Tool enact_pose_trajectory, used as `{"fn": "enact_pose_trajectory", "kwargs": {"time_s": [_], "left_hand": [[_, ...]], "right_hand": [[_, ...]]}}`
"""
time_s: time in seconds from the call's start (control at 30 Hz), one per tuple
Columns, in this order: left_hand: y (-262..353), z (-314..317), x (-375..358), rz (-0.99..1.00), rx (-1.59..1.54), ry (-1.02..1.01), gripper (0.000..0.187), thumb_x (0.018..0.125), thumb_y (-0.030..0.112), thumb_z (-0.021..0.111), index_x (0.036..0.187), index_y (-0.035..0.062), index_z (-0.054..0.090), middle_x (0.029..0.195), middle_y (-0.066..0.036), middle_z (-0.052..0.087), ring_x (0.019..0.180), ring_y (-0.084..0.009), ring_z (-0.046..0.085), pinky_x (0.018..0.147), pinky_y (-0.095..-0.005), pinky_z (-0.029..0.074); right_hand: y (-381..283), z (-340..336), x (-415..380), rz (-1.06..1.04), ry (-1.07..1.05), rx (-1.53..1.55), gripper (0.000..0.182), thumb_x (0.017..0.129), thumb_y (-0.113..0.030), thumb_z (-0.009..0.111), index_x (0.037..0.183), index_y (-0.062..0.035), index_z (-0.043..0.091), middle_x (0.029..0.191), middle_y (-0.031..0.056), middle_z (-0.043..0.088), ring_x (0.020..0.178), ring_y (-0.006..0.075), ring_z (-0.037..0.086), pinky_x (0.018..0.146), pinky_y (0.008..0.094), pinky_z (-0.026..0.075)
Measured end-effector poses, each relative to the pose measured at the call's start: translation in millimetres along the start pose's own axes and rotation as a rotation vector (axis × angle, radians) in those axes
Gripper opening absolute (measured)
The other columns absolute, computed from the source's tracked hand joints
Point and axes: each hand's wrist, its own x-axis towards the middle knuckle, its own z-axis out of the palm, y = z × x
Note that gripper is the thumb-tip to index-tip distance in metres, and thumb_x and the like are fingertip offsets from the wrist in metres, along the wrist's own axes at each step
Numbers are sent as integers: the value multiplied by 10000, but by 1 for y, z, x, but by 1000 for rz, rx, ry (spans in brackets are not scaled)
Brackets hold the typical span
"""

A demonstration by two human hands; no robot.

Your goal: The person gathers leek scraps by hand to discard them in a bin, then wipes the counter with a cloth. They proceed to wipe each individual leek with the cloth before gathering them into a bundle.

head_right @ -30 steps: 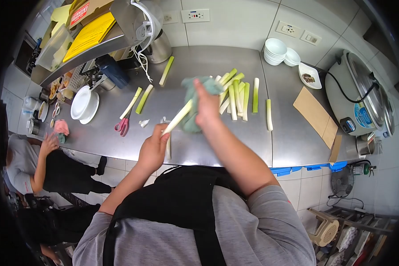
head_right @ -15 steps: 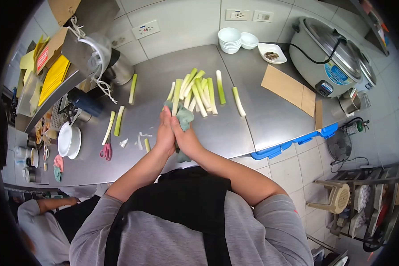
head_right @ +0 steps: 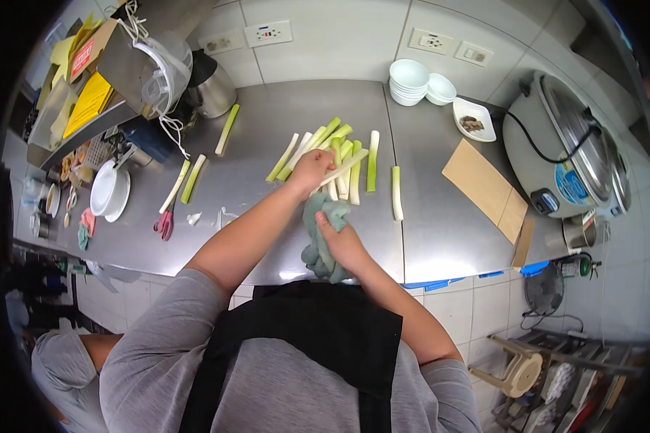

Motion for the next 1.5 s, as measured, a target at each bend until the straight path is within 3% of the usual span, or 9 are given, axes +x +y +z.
{"fn": "enact_pose_trajectory", "kwargs": {"time_s": [0.1,0.3,0.53,0.7,0.77,0.87,1.07,1.23,1.5], "left_hand": [[-19,5,-6,21,-158,72,243,891,227,657,965,-1,617,896,-66,619,780,-142,572,706,-281,467],[-25,-87,-90,582,549,506,197,817,98,690,963,9,593,978,-132,573,911,-252,576,808,-346,462],[-90,-126,-223,-29,837,727,266,804,141,701,937,-12,530,920,-170,539,863,-336,539,782,-407,455],[-96,-117,-231,-38,924,738,206,895,206,581,945,17,516,871,-202,570,817,-389,572,741,-464,471],[-56,-108,-226,-342,722,649,254,968,279,482,1002,28,498,800,-227,614,753,-414,604,651,-498,470],[-34,-76,-223,-206,696,397,249,988,291,418,1082,61,427,683,-234,608,653,-449,598,579,-551,448],[6,-60,-218,-24,712,207,242,965,235,474,1066,34,383,642,-221,593,608,-426,596,536,-528,444],[10,-70,-201,300,751,41,198,970,228,477,989,39,421,615,-188,587,568,-402,591,484,-486,437],[18,-75,-73,288,609,-32,490,964,264,478,1392,69,341,1212,-271,522,1130,-398,516,948,-459,414]], "right_hand": [[9,-23,28,51,24,202,516,974,-424,490,1243,15,527,1097,102,615,984,190,583,861,322,473],[19,-53,36,202,34,286,505,970,-403,507,1274,0,492,1145,103,590,1010,192,585,858,333,485],[54,-75,35,143,-183,278,495,962,-346,531,1308,0,452,1197,102,564,1063,208,569,910,346,474],[41,-48,46,189,-437,156,489,967,-342,526,1309,-1,450,1202,97,562,1068,196,564,909,343,473],[22,-22,41,261,-546,161,478,971,-340,523,1302,-2,457,1202,93,562,1061,184,563,904,338,473],[12,30,24,279,-610,93,456,965,-337,544,1281,-13,490,1189,88,569,1046,163,559,889,326,471],[-20,57,52,23,-343,356,319,865,-223,712,1082,-31,580,998,50,623,900,125,582,806,293,475],[-32,5,59,-8,114,723,420,917,-398,606,1162,-60,560,1090,49,604,967,152,584,823,326,492],[-38,-111,-20,-224,470,801,505,935,-548,480,1173,-111,567,938,17,617,834,176,608,734,341,516]]}}
